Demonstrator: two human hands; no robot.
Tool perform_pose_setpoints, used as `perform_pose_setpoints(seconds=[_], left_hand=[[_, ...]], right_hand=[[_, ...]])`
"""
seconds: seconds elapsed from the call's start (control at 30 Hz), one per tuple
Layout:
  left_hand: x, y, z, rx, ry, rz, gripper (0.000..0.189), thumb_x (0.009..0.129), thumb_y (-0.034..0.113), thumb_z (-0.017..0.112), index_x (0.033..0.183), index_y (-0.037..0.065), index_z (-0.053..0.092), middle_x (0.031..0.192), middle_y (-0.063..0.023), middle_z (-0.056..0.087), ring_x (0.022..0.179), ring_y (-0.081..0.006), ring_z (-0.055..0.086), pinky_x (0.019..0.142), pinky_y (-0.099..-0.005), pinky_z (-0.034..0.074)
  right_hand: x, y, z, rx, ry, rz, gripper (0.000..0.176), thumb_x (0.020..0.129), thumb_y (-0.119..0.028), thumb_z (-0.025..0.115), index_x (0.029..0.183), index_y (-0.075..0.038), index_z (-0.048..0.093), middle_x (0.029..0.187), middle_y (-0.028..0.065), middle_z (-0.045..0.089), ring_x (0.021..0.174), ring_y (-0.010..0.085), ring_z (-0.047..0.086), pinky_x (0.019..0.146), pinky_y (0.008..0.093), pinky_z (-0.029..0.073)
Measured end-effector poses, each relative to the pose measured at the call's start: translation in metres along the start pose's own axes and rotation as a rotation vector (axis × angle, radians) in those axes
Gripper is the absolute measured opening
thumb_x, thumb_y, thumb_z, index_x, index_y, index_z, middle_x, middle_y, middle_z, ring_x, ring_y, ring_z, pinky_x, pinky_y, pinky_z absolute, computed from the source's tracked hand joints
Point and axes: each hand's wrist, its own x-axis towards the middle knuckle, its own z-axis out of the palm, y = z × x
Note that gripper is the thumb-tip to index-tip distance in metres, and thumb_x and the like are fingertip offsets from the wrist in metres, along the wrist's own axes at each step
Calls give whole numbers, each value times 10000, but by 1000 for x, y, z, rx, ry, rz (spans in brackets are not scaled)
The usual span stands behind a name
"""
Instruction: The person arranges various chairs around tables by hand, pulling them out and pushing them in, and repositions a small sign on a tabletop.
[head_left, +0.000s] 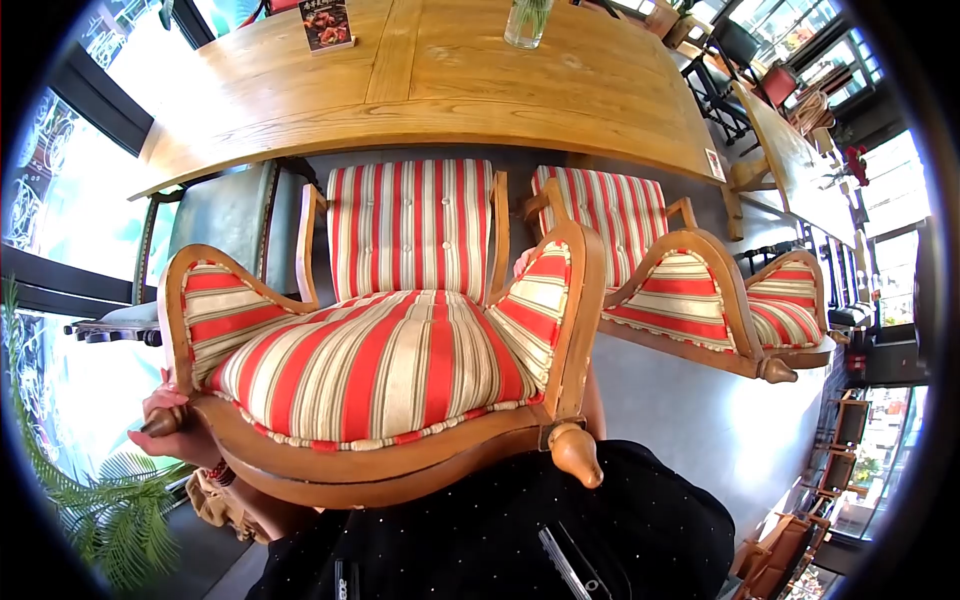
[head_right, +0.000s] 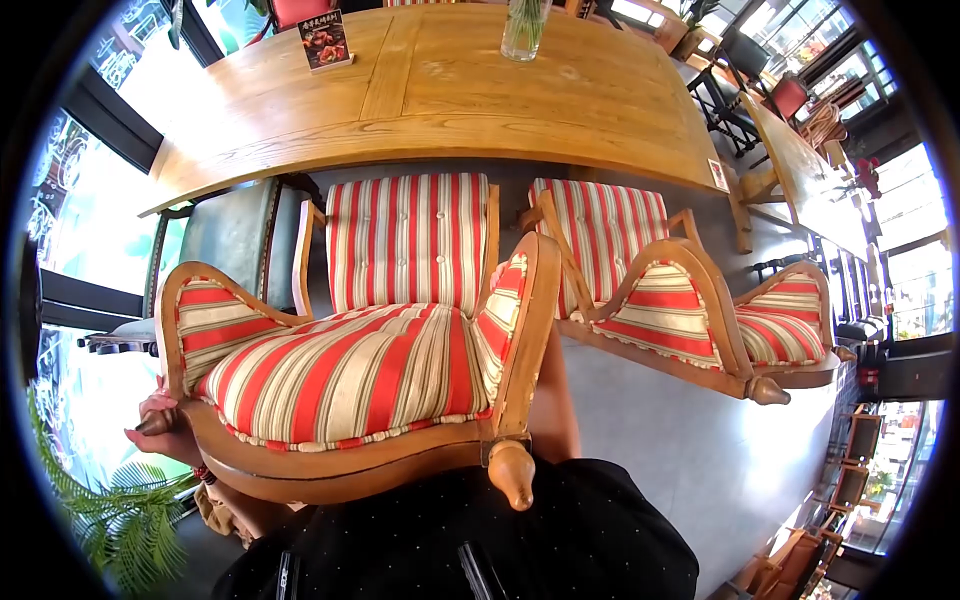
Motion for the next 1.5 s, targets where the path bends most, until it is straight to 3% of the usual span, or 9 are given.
perform_pose_setpoints(seconds=[0.33, 0.4, 0.9, 1.13, 1.2, 1.27, 1.37, 1.4, 1.5], left_hand=[[-7, 4, -3, 38, -96, 9, 652, 890, 541, 176, 614, 42, 493, 668, -100, 551, 725, -212, 523, 816, -370, 387], [-12, 3, 4, 34, 29, -38, 656, 899, 528, 170, 606, 43, 502, 660, -104, 564, 711, -221, 534, 828, -381, 396], [0, 5, 4, 48, -26, 124, 615, 906, 490, 288, 574, 24, 516, 527, -67, 520, 569, -176, 545, 881, -382, 420], [2, 3, 1, 22, -61, 178, 507, 935, 338, 349, 575, 29, 527, 528, -59, 533, 585, -163, 562, 831, -327, 418], [5, -4, -10, -8, -159, 201, 384, 927, 272, 413, 699, 6, 569, 580, -64, 569, 600, -158, 577, 845, -322, 408], [5, 4, -28, -53, -325, -3, 258, 890, 239, 500, 915, -7, 575, 783, -88, 620, 768, -176, 597, 900, -327, 378], [16, 22, -77, 68, -599, 191, 449, 817, 253, 605, 1179, 18, 480, 1183, -84, 500, 1139, -190, 437, 974, -309, 322], [22, 35, -108, 208, -684, 211, 590, 847, 385, 557, 1271, 13, 383, 1283, -91, 425, 1225, -187, 356, 1024, -315, 258], [46, 40, -218, 305, -526, -39, 415, 857, 209, 565, 1204, 13, 450, 1144, -96, 521, 1081, -175, 482, 929, -292, 366]], right_hand=[[11, -19, 29, -25, -78, 21, 395, 842, -374, 454, 942, 5, 505, 801, 185, 572, 682, 330, 576, 535, 432, 465], [19, -29, 40, -33, -116, 13, 398, 841, -376, 451, 942, 6, 503, 800, 188, 571, 681, 338, 575, 531, 440, 462], [18, -39, 75, -136, -238, 28, 419, 837, -391, 423, 936, 11, 486, 787, 217, 561, 671, 397, 568, 503, 497, 441], [3, -39, 78, -142, -245, -24, 429, 835, -398, 410, 934, 14, 477, 782, 230, 556, 667, 425, 565, 490, 524, 431], [-2, -38, 78, -141, -248, -53, 432, 834, -400, 406, 933, 15, 475, 780, 233, 554, 665, 433, 564, 486, 532, 429], [-11, -32, 78, -148, -246, -79, 435, 833, -402, 403, 932, 15, 473, 778, 237, 553, 664, 441, 563, 483, 540, 426], [-36, -13, 68, -120, -204, -120, 439, 832, -405, 397, 931, 16, 469, 776, 243, 551, 662, 453, 561, 477, 551, 422], [-48, -2, 62, -111, -175, -131, 441, 832, -406, 395, 931, 17, 468, 775, 245, 550, 662, 457, 561, 475, 555, 420], [-84, 54, 36, -106, -86, -136, 445, 831, -410, 390, 930, 18, 465, 773, 250, 548, 660, 469, 559, 470, 566, 416]])
